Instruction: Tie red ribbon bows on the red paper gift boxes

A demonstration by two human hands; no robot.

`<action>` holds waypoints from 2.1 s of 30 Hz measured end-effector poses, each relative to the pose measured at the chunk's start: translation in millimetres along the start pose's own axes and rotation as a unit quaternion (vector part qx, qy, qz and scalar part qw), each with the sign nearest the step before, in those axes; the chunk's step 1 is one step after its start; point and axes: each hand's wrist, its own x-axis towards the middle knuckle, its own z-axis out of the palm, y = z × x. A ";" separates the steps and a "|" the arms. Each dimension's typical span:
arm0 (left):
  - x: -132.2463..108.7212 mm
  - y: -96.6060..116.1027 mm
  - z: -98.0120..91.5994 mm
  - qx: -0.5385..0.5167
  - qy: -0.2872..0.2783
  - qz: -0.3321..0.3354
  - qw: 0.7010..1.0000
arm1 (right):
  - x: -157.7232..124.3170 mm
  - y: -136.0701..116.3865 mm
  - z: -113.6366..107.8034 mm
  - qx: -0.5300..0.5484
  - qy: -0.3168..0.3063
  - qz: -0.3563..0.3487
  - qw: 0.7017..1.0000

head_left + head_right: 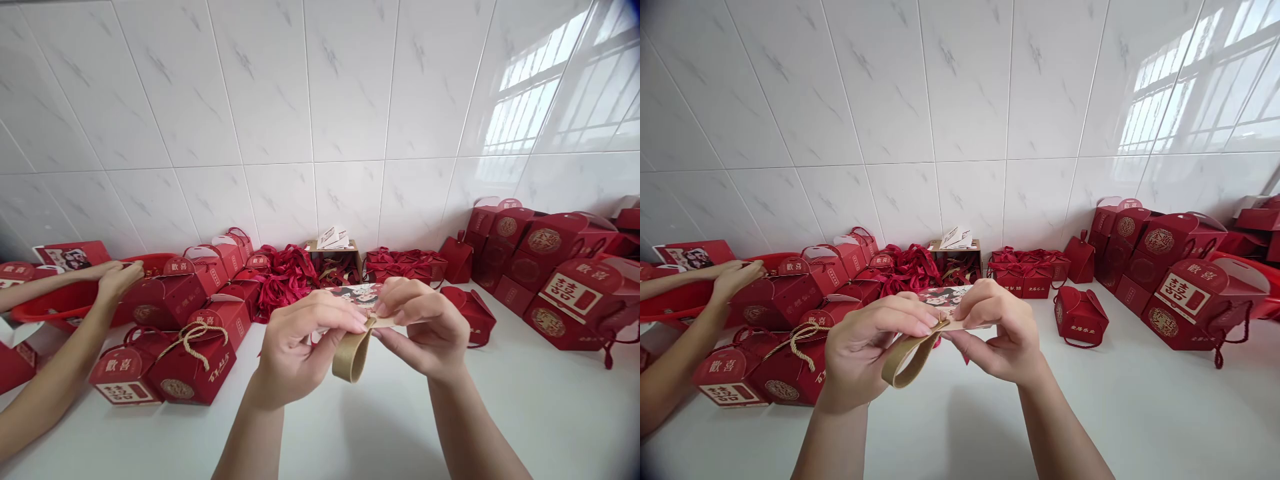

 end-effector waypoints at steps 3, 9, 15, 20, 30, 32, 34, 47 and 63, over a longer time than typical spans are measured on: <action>1.3 -0.8 -0.3 0.060 -0.011 0.058 0.996 | 2.2 -2.9 -5.2 -0.024 -0.042 0.017 0.999; 2.3 -1.5 -4.4 0.114 -0.039 0.098 0.988 | 5.7 -15.7 -7.6 -0.108 -0.122 0.063 0.985; 4.2 -3.8 -4.0 0.129 -0.028 0.096 0.987 | 6.6 -17.5 -1.6 -0.103 -0.119 0.081 0.984; 3.7 -5.2 -3.4 0.117 -0.012 0.089 0.989 | 7.6 -18.1 5.0 -0.126 -0.080 0.064 0.987; -0.9 -5.6 -7.3 0.056 -0.071 -0.008 0.996 | 3.5 -16.3 11.6 -0.133 -0.055 0.051 0.988; -1.5 -5.2 -7.9 0.065 -0.074 -0.009 0.995 | 3.5 -15.3 11.2 -0.131 -0.057 0.054 0.988; -2.3 -4.5 -7.1 0.080 -0.069 -0.021 0.994 | 3.4 -14.6 11.3 -0.133 -0.056 0.057 0.988; -0.3 -6.3 -0.6 0.120 -0.017 -0.142 0.982 | -1.9 -3.7 23.7 -0.138 -0.023 0.104 0.985; 0.7 4.1 -16.2 0.047 0.029 -0.138 0.989 | -20.0 1.7 -31.7 -0.166 -0.246 0.272 0.915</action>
